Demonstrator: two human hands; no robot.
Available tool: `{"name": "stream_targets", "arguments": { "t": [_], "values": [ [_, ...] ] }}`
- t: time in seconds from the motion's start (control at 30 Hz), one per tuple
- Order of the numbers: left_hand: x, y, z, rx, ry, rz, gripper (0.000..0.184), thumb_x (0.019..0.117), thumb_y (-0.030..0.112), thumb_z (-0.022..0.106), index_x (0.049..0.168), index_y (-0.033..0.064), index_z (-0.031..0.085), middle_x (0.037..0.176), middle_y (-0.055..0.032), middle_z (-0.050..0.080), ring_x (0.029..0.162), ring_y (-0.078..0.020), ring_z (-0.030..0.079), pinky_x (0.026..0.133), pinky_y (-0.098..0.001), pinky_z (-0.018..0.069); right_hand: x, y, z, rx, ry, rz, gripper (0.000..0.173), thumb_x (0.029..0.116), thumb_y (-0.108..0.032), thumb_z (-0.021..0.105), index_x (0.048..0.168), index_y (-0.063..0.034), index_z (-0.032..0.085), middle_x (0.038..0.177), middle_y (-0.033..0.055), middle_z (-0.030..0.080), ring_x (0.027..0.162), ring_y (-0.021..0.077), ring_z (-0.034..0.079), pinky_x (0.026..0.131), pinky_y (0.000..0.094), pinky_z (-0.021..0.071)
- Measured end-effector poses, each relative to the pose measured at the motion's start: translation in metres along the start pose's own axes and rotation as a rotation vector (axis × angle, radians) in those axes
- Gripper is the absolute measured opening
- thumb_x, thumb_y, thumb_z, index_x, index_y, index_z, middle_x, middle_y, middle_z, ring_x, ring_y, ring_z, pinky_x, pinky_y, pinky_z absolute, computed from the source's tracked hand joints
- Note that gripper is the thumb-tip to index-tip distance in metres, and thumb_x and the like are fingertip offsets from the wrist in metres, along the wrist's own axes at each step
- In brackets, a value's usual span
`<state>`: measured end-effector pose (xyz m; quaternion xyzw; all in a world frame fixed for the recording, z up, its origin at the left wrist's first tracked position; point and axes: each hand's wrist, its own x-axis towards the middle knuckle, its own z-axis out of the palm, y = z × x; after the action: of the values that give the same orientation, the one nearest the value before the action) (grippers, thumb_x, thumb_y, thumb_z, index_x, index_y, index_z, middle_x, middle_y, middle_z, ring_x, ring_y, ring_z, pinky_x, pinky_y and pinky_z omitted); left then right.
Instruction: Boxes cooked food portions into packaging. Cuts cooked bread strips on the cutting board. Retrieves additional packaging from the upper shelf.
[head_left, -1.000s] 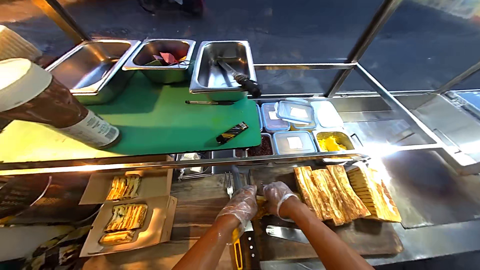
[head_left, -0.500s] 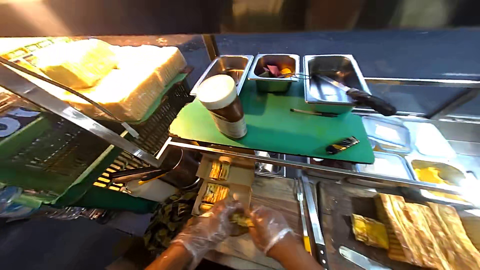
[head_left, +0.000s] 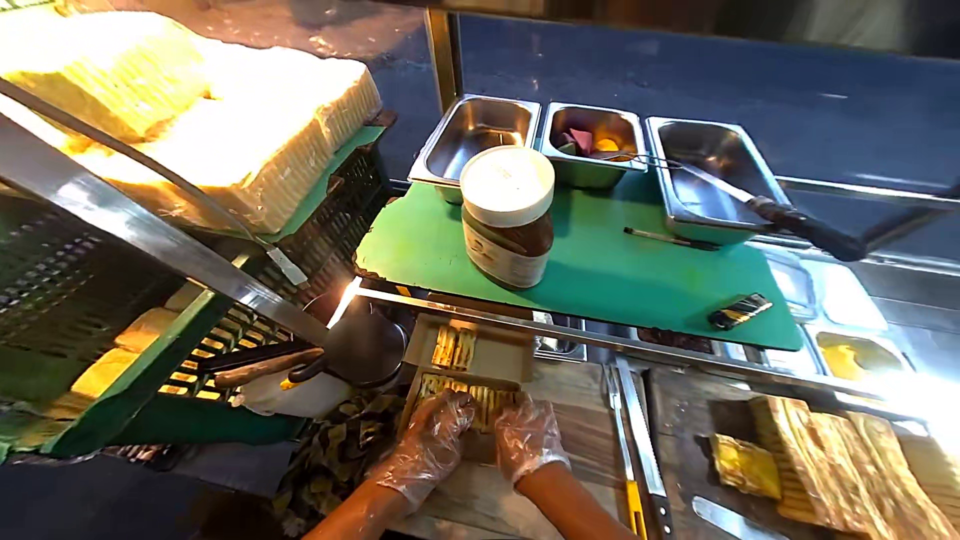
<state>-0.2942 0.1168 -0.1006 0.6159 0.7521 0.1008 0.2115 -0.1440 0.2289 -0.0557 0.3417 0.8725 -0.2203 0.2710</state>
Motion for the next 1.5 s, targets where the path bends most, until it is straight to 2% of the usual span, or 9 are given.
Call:
{"name": "stream_targets", "arguments": {
  "t": [0.2,0.4,0.6,0.77,0.93,1.23,1.3,1.4,1.5],
  "values": [
    [0.013,0.012,-0.005,0.04,-0.138,0.061,0.034,0.0895,0.026,0.068,0.123,0.0215,0.073,0.136,-0.0038,0.065,0.129,-0.0299,0.056,0.108,-0.0523,0.0454,0.006,0.002,-0.001,-0.023,-0.039,0.132,0.05,0.0926,-0.011,0.06,0.14,0.0019,0.055,0.145,0.0292,0.052,0.133,0.0472,0.05,0.109,0.0652,0.0382],
    [0.03,0.026,-0.005,0.086,-0.229,-0.101,0.033,0.0957,0.021,0.058,0.125,0.0115,0.069,0.138,-0.0098,0.063,0.136,-0.0322,0.051,0.116,-0.0509,0.0382,0.012,-0.009,0.0,0.028,-0.021,0.263,0.045,0.0992,-0.014,0.051,0.141,-0.0002,0.055,0.144,0.0281,0.052,0.132,0.0453,0.052,0.106,0.0615,0.0427],
    [0.025,0.044,0.001,0.169,-0.121,-0.177,0.037,0.1016,0.023,0.054,0.134,0.0081,0.064,0.14,-0.0171,0.06,0.133,-0.0375,0.054,0.111,-0.0549,0.0433,0.007,-0.004,0.007,0.159,0.037,0.151,0.048,0.1003,-0.018,0.053,0.145,-0.0008,0.052,0.15,0.0249,0.05,0.138,0.0449,0.047,0.111,0.0671,0.0359],
    [0.034,0.055,0.004,0.321,-0.169,-0.208,0.035,0.1002,0.027,0.059,0.129,0.0086,0.068,0.139,-0.0211,0.059,0.132,-0.0422,0.053,0.106,-0.0587,0.0472,-0.003,0.012,0.01,0.262,-0.004,0.06,0.061,0.0996,-0.022,0.056,0.153,0.004,0.041,0.159,0.0265,0.038,0.147,0.0458,0.035,0.119,0.0681,0.0259],
    [0.037,0.107,-0.011,0.408,-0.221,-0.089,0.042,0.099,0.022,0.056,0.137,0.0058,0.061,0.138,-0.0251,0.06,0.13,-0.0502,0.053,0.107,-0.067,0.0397,-0.013,0.034,0.018,0.389,0.005,-0.018,0.056,0.1008,-0.024,0.055,0.15,0.0016,0.046,0.153,0.0281,0.045,0.141,0.0477,0.042,0.114,0.0683,0.0331],
    [0.035,0.097,0.012,0.601,-0.157,-0.251,0.053,0.0893,0.03,0.069,0.136,0.0067,0.062,0.136,-0.0233,0.062,0.126,-0.0477,0.058,0.098,-0.0662,0.0478,-0.006,0.05,0.001,0.42,-0.053,-0.057,0.062,0.0957,-0.031,0.063,0.142,0.0084,0.05,0.148,0.0319,0.048,0.139,0.048,0.044,0.116,0.0668,0.0307],
    [0.03,0.098,0.006,0.461,-0.153,-0.296,0.056,0.0895,0.032,0.07,0.139,0.0092,0.059,0.14,-0.0219,0.06,0.13,-0.0447,0.056,0.106,-0.0634,0.0431,-0.013,0.057,0.001,0.423,0.006,-0.157,0.051,0.0973,-0.025,0.062,0.138,0.0052,0.056,0.143,0.0294,0.053,0.135,0.0472,0.049,0.112,0.0682,0.0352],
    [0.012,0.124,-0.007,0.218,-0.023,-0.305,0.046,0.0961,0.035,0.067,0.137,0.0136,0.065,0.136,-0.0195,0.064,0.129,-0.0417,0.058,0.108,-0.0641,0.0417,-0.05,0.106,0.008,0.371,0.302,-0.397,0.036,0.0952,-0.022,0.064,0.131,-0.0177,0.065,0.133,0.0076,0.066,0.123,0.0313,0.062,0.1,0.0605,0.0504],
    [-0.002,0.198,-0.001,-0.078,0.082,-0.29,0.047,0.1025,0.035,0.059,0.14,0.0065,0.062,0.137,-0.0221,0.062,0.129,-0.0394,0.058,0.111,-0.0562,0.0431,-0.114,0.216,0.021,0.372,0.502,-0.264,0.041,0.0971,-0.02,0.06,0.136,-0.028,0.067,0.129,0.0024,0.071,0.12,0.0281,0.065,0.1,0.0564,0.0516]
  ]
}}
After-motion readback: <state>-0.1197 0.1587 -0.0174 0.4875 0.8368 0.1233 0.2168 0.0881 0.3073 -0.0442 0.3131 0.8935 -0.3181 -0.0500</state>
